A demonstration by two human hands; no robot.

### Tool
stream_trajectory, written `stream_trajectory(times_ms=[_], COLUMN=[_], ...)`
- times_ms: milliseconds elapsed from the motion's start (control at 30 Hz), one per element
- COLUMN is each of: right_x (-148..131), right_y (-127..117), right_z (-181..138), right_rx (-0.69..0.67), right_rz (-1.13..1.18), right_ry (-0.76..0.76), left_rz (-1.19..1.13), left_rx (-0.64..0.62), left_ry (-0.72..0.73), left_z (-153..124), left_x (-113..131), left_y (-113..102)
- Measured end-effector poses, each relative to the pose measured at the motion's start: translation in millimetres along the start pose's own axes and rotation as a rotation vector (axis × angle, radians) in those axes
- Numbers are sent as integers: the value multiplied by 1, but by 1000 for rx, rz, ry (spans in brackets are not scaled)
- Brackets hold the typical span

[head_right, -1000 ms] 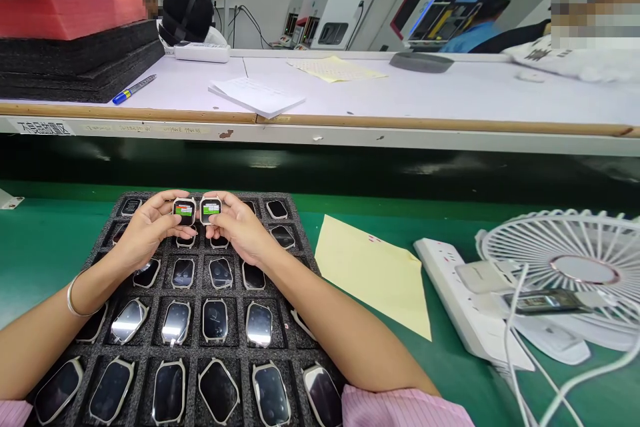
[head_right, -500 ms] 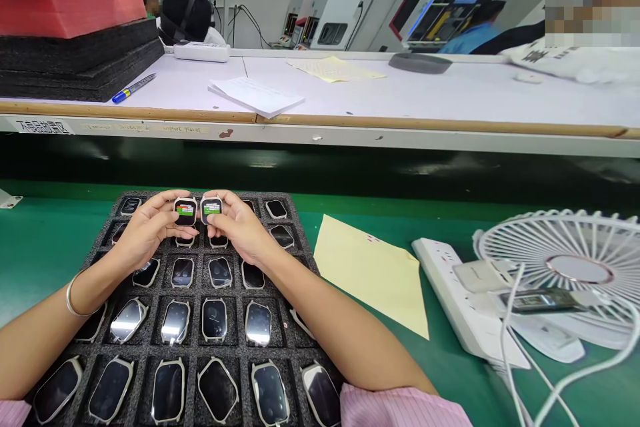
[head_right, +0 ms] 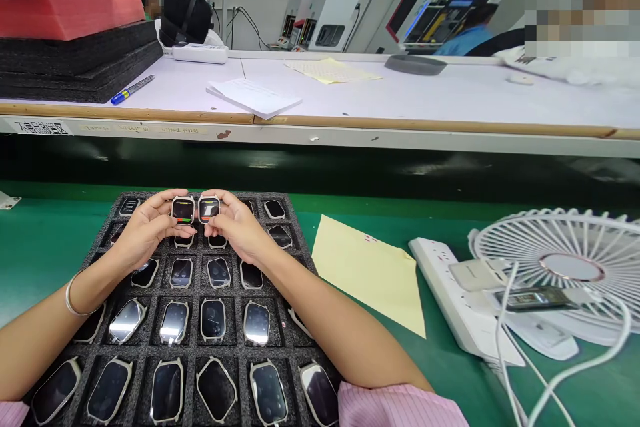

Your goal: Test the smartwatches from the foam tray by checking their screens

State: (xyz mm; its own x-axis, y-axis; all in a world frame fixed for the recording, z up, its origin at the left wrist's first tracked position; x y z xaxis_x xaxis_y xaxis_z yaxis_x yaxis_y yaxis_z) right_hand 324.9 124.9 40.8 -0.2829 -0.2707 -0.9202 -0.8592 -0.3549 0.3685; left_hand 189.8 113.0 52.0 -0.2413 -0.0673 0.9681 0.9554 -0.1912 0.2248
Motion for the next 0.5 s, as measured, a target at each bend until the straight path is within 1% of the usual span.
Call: stream_trajectory(times_ms=[200,333,433,500], right_x=[1,-3,-12,-25], right_y=[-3,-3,0,5], right_z=[2,4,8,11], right_rx=[-22,-18,-22,-28], right_rz=[31,35,61,65], right_ry=[3,-28,-56,-87], left_rz=[26,42,40,49], left_rx=[10,16,10,9], left_ry=[59,80,96,123], left_z=[4,6,9,13], left_x=[-2,0,9,23], left_y=[-3,-4,-3,-2])
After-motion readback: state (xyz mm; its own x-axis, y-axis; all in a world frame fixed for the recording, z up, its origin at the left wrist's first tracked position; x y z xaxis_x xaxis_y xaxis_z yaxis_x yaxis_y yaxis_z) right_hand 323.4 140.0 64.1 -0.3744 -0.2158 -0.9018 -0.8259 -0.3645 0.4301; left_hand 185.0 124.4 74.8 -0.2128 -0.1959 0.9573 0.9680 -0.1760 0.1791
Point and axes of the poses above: each hand's wrist, its own z-axis towards the middle knuckle, its own y-axis out of the palm, x = y × z, the point moved 8 cm from there along z, towards the middle knuckle, and after that the axes turned 8 degrees about y, right-handed, at the moved point
